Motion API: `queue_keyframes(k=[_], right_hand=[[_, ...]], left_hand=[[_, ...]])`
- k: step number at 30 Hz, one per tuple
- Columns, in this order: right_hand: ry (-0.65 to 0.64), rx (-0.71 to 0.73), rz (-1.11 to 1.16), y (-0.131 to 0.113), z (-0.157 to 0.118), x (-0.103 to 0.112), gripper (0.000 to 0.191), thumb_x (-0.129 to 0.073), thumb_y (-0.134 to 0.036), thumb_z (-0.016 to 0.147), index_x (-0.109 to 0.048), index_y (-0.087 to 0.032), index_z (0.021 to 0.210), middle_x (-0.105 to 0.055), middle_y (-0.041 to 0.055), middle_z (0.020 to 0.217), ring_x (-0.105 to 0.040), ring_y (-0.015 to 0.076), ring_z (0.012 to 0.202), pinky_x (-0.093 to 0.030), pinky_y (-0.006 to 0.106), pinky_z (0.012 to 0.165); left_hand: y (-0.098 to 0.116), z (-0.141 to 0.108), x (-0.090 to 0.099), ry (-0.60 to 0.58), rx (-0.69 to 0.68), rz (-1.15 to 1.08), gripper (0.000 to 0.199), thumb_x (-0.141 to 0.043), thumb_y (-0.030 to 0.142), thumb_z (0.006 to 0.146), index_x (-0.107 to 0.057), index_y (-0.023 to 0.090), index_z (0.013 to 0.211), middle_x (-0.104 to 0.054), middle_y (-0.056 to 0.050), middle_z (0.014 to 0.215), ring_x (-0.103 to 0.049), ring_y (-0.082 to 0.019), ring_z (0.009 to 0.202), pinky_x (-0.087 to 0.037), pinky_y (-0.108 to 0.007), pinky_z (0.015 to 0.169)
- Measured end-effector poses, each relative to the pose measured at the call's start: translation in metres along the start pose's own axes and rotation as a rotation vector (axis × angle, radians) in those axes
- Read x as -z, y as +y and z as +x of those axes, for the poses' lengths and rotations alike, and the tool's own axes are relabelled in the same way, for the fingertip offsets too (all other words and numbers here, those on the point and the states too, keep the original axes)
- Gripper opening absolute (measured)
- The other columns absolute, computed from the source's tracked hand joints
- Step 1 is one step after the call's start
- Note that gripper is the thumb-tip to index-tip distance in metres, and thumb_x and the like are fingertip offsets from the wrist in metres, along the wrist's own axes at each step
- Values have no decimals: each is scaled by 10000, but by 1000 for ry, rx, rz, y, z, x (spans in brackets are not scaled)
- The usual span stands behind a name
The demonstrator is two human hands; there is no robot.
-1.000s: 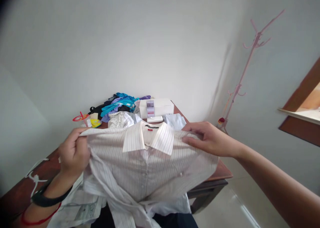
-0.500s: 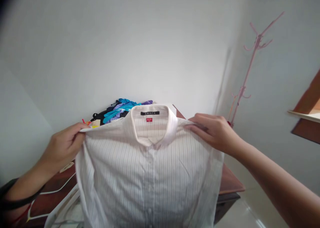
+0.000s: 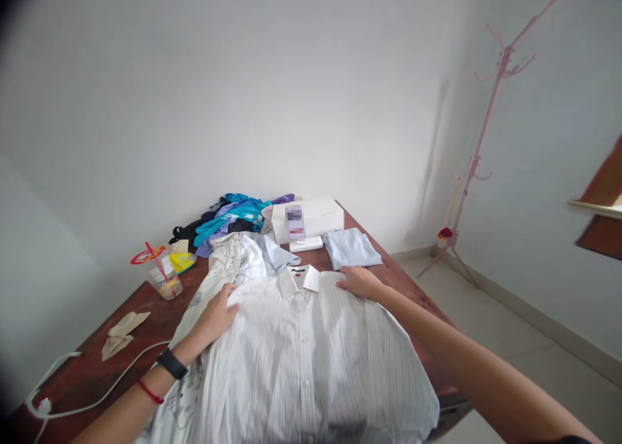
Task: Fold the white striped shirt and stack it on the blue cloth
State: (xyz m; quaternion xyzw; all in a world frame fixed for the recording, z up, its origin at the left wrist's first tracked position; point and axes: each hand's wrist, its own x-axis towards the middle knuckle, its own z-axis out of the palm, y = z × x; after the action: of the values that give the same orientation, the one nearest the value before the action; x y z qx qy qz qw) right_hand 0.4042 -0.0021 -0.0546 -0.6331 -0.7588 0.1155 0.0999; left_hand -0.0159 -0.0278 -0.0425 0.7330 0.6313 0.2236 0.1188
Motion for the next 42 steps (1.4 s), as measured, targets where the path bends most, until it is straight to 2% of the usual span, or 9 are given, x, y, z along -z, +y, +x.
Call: queue_keyframes(k=[6, 10, 14, 21, 28, 32, 36, 38, 42], right_hand=[[71, -155, 126, 31, -27, -3, 494, -666, -466, 858, -594, -139, 1221, -722, 184, 1156, -676, 348, 1056, -462, 362, 825], [208, -80, 228, 33, -62, 1, 432, -631, -475, 877, -580, -193, 1199, -675, 146, 1193, -648, 311, 1058, -483, 382, 873], [199, 25, 276, 11, -109, 10, 369, -562, -511, 927, -629, -250, 1178, -608, 122, 1245, -652, 268, 959, -500, 398, 868], [23, 14, 178, -13, -157, 17, 245, -607, -464, 890, -732, -261, 948, -673, 66, 924, -655, 249, 785, -451, 344, 709], [-126, 3, 184, -9, -156, 13, 273, -599, -439, 889, -741, -273, 1053, -730, 48, 853, -676, 251, 780, -387, 319, 662], [-145, 17, 186, -6, -152, 6, 249, -600, -418, 883, -711, -256, 1035, -714, 45, 847, -667, 250, 789, -374, 312, 659], [-158, 41, 194, -3, -149, 0, 246, -623, -411, 866, -656, -246, 1046, -693, 31, 813, -646, 244, 762, -350, 310, 648], [-167, 44, 191, -2, -148, -2, 259, -635, -424, 859, -638, -244, 1045, -690, 32, 815, -638, 247, 759, -344, 311, 647], [-164, 40, 177, -2, -147, -2, 215, -646, -407, 846, -621, -238, 976, -683, 32, 809, -623, 238, 757, -329, 306, 644]], left_hand=[[7, -35, 40, -233, -75, -28, 706, -615, 364, 830, -458, 220, 1503, -595, -139, 1426, -559, -342, 1318, -413, -436, 1095], [17, -74, 51, -301, -68, 223, 389, -512, 375, 885, -683, 290, 1224, -678, -94, 1185, -688, -315, 1055, -501, -389, 893], [25, -94, 52, -295, -39, 245, 279, -426, 203, 843, -674, 265, 954, -685, -61, 988, -699, -250, 873, -503, -329, 808], [11, -69, 92, -51, -88, -51, 269, -437, 195, 731, -659, 229, 880, -714, -47, 930, -679, -252, 906, -502, -343, 855], [-18, -42, 123, -130, 337, -675, 430, -687, 332, 673, -627, 192, 1075, -679, -13, 816, -635, -192, 683, -481, -263, 610], [-31, -48, 113, -29, 402, -590, 458, -689, 444, 694, -630, 193, 1072, -719, -72, 969, -693, -256, 838, -546, -332, 703], [-34, -86, 79, 42, 160, -75, 647, -645, 591, 768, -576, 213, 1289, -690, -140, 1256, -665, -361, 1139, -520, -432, 945], [-33, -105, 60, -28, 128, 74, 698, -581, 591, 829, -509, 223, 1418, -725, -140, 1172, -689, -377, 1098, -519, -464, 936], [-33, -124, 45, -84, 74, -86, 531, -509, 533, 890, -589, 246, 1330, -760, -100, 1103, -724, -319, 1024, -541, -409, 926]])
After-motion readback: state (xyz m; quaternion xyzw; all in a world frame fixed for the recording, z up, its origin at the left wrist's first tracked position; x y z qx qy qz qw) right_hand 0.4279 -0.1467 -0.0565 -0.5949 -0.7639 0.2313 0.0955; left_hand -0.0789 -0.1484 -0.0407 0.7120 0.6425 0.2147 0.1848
